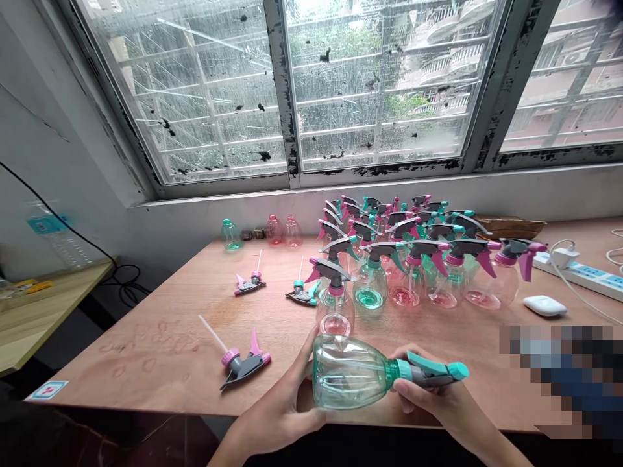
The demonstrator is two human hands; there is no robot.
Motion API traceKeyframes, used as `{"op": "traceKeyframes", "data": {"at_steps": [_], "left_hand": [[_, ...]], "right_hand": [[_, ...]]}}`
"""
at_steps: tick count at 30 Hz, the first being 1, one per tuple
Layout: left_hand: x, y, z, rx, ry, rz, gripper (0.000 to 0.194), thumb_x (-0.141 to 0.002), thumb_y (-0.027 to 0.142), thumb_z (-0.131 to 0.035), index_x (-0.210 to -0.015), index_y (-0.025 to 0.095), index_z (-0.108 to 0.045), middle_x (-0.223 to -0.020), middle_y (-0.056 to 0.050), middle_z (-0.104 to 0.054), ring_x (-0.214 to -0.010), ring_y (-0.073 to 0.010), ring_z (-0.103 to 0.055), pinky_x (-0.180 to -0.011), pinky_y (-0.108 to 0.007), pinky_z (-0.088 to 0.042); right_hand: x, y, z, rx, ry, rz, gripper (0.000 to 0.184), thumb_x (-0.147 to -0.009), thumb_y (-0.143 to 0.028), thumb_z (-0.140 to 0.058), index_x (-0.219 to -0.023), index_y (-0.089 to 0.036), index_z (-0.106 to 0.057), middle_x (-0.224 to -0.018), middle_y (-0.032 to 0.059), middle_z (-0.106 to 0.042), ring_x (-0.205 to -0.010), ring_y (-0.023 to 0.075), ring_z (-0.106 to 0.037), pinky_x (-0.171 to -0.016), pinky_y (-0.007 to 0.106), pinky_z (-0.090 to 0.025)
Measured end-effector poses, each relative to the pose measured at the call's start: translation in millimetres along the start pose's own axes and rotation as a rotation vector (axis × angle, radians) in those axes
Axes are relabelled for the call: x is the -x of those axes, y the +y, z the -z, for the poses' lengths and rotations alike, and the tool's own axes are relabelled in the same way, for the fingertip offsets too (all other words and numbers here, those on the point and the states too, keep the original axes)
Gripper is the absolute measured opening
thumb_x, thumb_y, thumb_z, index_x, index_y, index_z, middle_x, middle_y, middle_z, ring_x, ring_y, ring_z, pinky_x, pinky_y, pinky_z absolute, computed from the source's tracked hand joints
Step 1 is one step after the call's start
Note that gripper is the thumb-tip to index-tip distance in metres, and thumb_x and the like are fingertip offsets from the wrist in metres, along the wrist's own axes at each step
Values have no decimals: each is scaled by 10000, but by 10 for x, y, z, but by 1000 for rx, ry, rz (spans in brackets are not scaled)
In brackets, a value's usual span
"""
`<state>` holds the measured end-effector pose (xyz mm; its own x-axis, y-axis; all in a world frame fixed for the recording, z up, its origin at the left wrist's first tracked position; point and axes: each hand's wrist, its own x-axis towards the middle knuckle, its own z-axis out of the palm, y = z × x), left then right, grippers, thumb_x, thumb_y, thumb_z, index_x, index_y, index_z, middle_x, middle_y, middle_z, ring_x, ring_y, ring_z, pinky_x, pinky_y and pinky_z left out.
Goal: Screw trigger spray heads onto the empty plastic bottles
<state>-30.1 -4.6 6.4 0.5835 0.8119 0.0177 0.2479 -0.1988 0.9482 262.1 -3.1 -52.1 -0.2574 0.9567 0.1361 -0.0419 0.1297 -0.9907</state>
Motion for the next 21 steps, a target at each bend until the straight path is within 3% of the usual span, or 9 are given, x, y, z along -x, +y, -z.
{"op": "traceKeyframes", "data": {"at_steps": [5, 14, 17, 21], "left_hand": [[-1, -34, 24, -16, 7, 10, 1040, -861, 329, -760, -1609, 282, -40, -1707, -71, -93, -1563, -324, -103, -1283, -479, -129], [-11, -59, -15, 157, -4, 6, 997, -928, 266, -687, -1594, 345, 49, -1696, -69, -169, -1542, -305, -215, -1249, -453, -273], [-22, -59, -8, 207, -26, 17, 1113, -855, 269, -778, -1596, 330, 49, -1693, -78, -178, -1546, -331, -182, -1255, -454, -258], [-21, -62, 11, 190, -34, 13, 1083, -853, 274, -778, -1604, 299, 2, -1698, -86, -152, -1554, -341, -135, -1264, -468, -227]], "right_hand": [[1, -7, 22, -25, -29, 5, 292, -924, -516, -722, -1043, -273, -612, -609, -38, -606, -575, 222, -547, -570, 293, -433], [-3, -28, 38, -67, -70, 16, 203, -955, -410, -718, -1085, -294, -614, -638, -49, -610, -590, 203, -544, -596, 281, -427], [-7, -50, 24, -85, -80, 13, 210, -943, -401, -729, -1076, -291, -611, -634, -48, -604, -586, 202, -544, -586, 276, -436], [-9, -68, 19, -117, -96, -2, 236, -932, -409, -756, -1062, -275, -610, -651, -48, -585, -590, 193, -542, -581, 264, -451]]}}
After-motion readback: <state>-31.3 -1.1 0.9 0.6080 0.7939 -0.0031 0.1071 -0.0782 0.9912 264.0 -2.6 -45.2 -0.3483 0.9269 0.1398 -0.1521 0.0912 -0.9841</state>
